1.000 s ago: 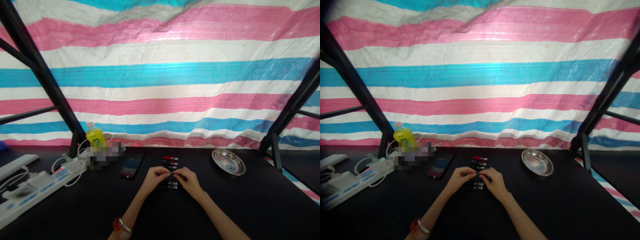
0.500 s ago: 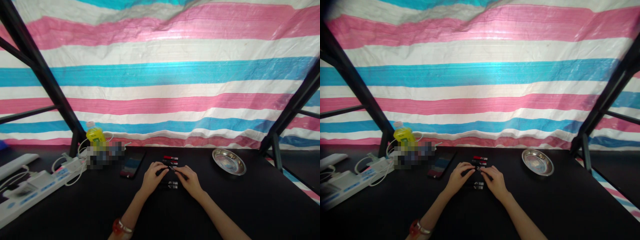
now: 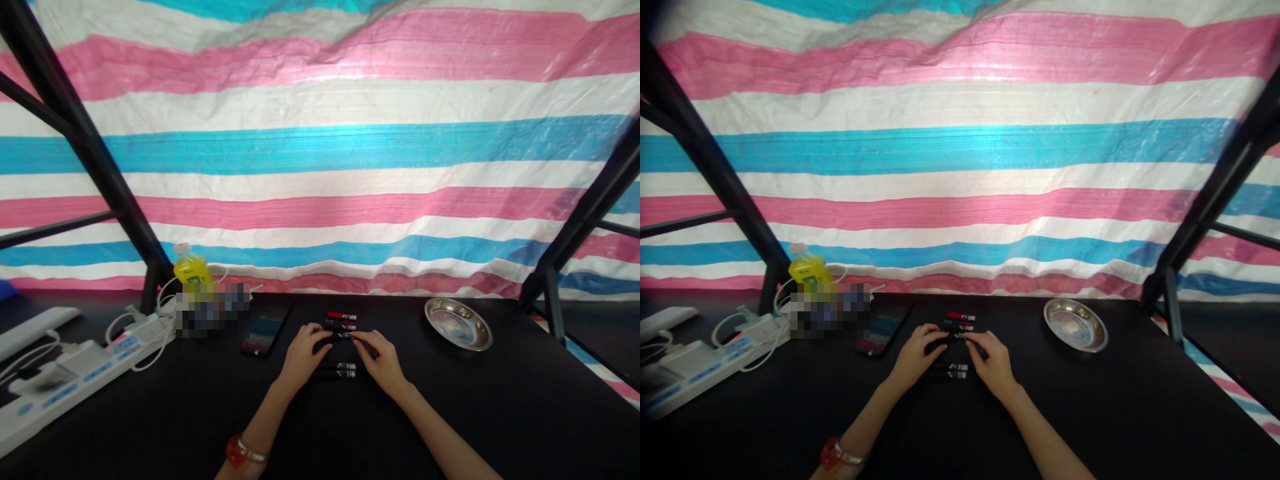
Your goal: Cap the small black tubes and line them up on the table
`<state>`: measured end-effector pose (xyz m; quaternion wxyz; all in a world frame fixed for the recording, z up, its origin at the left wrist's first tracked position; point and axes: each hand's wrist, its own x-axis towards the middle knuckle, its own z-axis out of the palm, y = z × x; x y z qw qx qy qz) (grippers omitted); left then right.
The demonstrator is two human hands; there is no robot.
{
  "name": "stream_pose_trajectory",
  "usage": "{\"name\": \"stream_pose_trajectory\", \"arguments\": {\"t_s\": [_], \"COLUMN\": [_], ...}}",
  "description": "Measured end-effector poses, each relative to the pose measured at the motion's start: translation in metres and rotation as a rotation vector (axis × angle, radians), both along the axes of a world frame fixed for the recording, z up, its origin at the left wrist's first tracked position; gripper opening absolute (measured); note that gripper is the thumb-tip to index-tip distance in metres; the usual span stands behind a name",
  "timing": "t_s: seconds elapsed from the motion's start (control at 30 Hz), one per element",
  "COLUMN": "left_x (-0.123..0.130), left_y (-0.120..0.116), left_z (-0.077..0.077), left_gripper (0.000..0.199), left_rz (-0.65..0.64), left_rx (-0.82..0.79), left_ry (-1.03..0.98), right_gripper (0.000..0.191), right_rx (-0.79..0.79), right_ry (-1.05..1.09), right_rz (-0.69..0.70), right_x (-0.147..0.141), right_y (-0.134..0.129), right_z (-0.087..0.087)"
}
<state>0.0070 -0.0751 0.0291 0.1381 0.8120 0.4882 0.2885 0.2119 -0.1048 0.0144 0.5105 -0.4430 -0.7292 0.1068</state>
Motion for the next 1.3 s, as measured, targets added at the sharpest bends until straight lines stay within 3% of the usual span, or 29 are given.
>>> {"name": "stream_pose_trajectory", "arguments": {"t_s": [0.4, 0.53, 0.83, 1.3], "left_x": [0.0005, 0.0012, 0.0011, 0.0014], "left_y": [0.0000, 0.0005, 0.0056, 0.0046], "left_z": [0.0022, 0.0039, 0.0023, 0.0052], "left_gripper": [0.012, 0.014, 0.021, 0.025], "left_rz": [-0.038, -0.055, 0.047, 0.039], "left_rx": [-0.066, -0.094, -0.168, -0.189], "left_ry": [-0.103, -0.152, -0.434, -0.503], "right_gripper": [0.020, 0.021, 0.021, 0.020], "right_rx": [-0.011, -0.013, 0.004, -0.022], "right_ry": [0.024, 0.025, 0.043, 0.066], "right_rz": [-0.032, -0.043, -0.068, -0.108], "right_x": [0.0000, 0.0009, 0.0027, 0.0023], "right_y": [0.0020, 0.0033, 0.0047, 0.0026], "right_z": [-0.0029, -0.0047, -0.0048, -0.0005]}}
